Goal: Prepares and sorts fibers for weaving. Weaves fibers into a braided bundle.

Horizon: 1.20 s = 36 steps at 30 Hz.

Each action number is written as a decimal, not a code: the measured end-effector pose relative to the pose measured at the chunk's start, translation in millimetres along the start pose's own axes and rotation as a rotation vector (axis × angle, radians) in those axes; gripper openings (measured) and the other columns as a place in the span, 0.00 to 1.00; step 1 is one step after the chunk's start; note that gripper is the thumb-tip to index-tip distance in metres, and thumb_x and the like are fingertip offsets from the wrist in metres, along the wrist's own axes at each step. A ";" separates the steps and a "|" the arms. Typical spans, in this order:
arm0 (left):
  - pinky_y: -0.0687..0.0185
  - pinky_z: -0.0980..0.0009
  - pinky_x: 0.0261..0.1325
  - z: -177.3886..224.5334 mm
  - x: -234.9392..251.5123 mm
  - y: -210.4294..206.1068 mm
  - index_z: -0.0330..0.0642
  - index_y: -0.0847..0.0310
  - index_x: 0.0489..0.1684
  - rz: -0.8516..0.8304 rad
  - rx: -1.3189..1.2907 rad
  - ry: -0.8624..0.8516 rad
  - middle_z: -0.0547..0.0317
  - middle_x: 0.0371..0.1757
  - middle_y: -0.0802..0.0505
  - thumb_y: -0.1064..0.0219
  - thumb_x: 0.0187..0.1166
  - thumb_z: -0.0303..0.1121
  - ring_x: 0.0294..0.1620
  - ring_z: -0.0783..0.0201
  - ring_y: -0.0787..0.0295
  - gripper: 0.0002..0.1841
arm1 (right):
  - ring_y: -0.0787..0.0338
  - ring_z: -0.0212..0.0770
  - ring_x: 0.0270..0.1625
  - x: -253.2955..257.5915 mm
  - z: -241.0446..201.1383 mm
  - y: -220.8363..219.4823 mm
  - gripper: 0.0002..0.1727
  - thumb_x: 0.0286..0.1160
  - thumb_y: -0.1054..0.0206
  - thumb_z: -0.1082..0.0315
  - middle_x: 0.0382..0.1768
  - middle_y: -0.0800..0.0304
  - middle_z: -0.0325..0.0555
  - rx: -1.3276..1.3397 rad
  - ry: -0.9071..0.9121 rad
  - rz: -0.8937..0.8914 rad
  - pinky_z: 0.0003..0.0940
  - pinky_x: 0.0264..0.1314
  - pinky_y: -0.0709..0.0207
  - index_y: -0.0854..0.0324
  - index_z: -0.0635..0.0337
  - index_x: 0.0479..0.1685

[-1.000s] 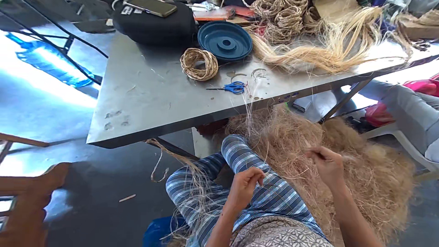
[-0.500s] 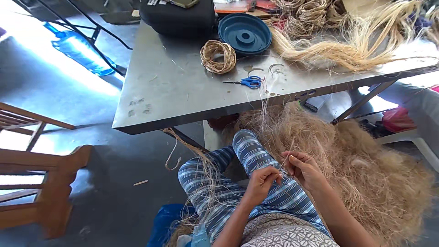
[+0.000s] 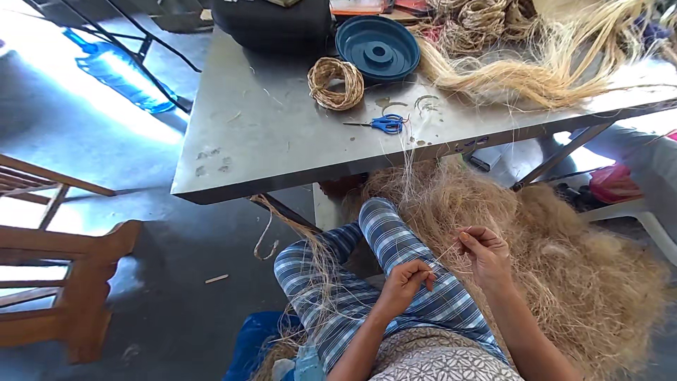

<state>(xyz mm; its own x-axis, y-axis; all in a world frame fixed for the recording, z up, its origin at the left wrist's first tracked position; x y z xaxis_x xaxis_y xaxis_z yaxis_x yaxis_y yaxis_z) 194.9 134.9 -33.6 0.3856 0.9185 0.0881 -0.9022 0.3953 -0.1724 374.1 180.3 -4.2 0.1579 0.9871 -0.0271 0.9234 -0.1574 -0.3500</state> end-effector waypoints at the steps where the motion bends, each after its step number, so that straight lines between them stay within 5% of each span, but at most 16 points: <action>1: 0.38 0.90 0.26 -1.7 -0.3 -0.1 0.37 0.16 0.41 -0.004 -0.006 0.009 0.75 0.29 0.11 0.45 0.87 0.24 0.23 0.91 0.32 0.10 | 0.09 0.28 0.28 -0.5 -0.3 0.0 0.10 0.72 0.35 0.84 0.31 0.04 0.40 -0.017 0.018 -0.004 0.22 0.34 0.13 0.09 0.61 0.36; 3: 0.39 0.90 0.25 -5.4 -1.5 0.0 0.38 0.16 0.40 0.005 -0.009 0.045 0.74 0.32 0.10 0.45 0.87 0.24 0.22 0.91 0.33 0.10 | 0.09 0.26 0.29 -1.0 -0.8 -0.4 0.11 0.72 0.34 0.84 0.31 0.04 0.38 -0.049 0.054 -0.018 0.21 0.35 0.13 0.09 0.61 0.36; 8: 0.33 0.88 0.22 0.1 -9.7 24.0 0.39 0.14 0.42 0.311 -0.040 0.026 0.62 0.60 0.08 0.47 0.83 0.23 0.22 0.89 0.29 0.12 | 0.10 0.25 0.28 -0.3 -3.6 1.7 0.10 0.69 0.33 0.85 0.31 0.05 0.34 -0.147 0.091 -0.047 0.20 0.34 0.14 0.10 0.62 0.37; 11: 0.28 0.86 0.26 23.0 -9.3 35.1 0.36 0.15 0.42 0.525 0.034 -0.039 0.62 0.49 0.06 0.47 0.85 0.21 0.24 0.85 0.23 0.12 | 0.10 0.26 0.27 -2.4 -2.4 -2.4 0.09 0.68 0.33 0.85 0.29 0.06 0.34 -0.197 0.016 -0.105 0.21 0.34 0.14 0.11 0.62 0.36; 14: 0.12 0.75 0.48 39.2 4.2 22.1 0.33 0.15 0.42 0.492 0.099 0.007 0.61 0.42 0.05 0.47 0.86 0.21 0.42 0.74 0.09 0.12 | 0.09 0.25 0.29 -6.9 0.5 -13.7 0.09 0.68 0.32 0.84 0.29 0.05 0.34 -0.194 -0.023 -0.150 0.21 0.37 0.13 0.10 0.61 0.34; 16: 0.10 0.71 0.54 35.5 17.2 10.6 0.30 0.15 0.43 0.450 0.065 0.088 0.57 0.42 0.04 0.47 0.87 0.21 0.46 0.70 0.06 0.11 | 0.10 0.25 0.34 -8.0 4.2 -18.9 0.07 0.67 0.29 0.81 0.34 0.04 0.34 -0.185 0.015 -0.184 0.21 0.41 0.14 0.09 0.60 0.34; 25: 0.07 0.73 0.41 12.6 36.2 -16.5 0.27 0.18 0.46 0.418 -0.077 0.254 0.57 0.32 0.06 0.45 0.89 0.22 0.31 0.70 0.06 0.09 | 0.10 0.26 0.39 -4.6 16.0 -14.7 0.05 0.64 0.26 0.80 0.35 0.08 0.36 -0.190 0.033 -0.129 0.20 0.45 0.14 0.08 0.60 0.31; 29: 0.19 0.80 0.25 8.2 33.9 -16.2 0.29 0.17 0.45 0.396 -0.058 0.295 0.61 0.29 0.09 0.44 0.89 0.23 0.19 0.75 0.18 0.10 | 0.09 0.25 0.37 -5.0 15.7 -14.0 0.07 0.66 0.28 0.81 0.34 0.05 0.36 -0.165 0.054 -0.122 0.20 0.45 0.14 0.09 0.60 0.32; 36: 0.26 0.83 0.23 3.0 30.6 -13.3 0.30 0.14 0.45 0.376 -0.109 0.282 0.64 0.28 0.09 0.43 0.88 0.23 0.18 0.79 0.23 0.10 | 0.08 0.27 0.36 -5.6 18.0 -13.9 0.08 0.65 0.27 0.84 0.33 0.05 0.37 -0.104 0.062 -0.096 0.22 0.46 0.12 0.08 0.61 0.33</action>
<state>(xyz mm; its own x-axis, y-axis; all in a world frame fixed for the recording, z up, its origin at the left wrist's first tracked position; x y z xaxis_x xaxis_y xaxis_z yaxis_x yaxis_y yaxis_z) 218.1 157.8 -25.7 0.0873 0.9597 -0.2673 -0.9695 0.0202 -0.2441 354.0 177.5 -16.0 0.0852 0.9945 0.0605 0.9661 -0.0676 -0.2490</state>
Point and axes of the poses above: each hand's wrist, its own x-axis towards the middle knuckle, its own y-axis out of the back of the hand, z = x × y, the point moved 7 cm from there along x, towards the middle knuckle
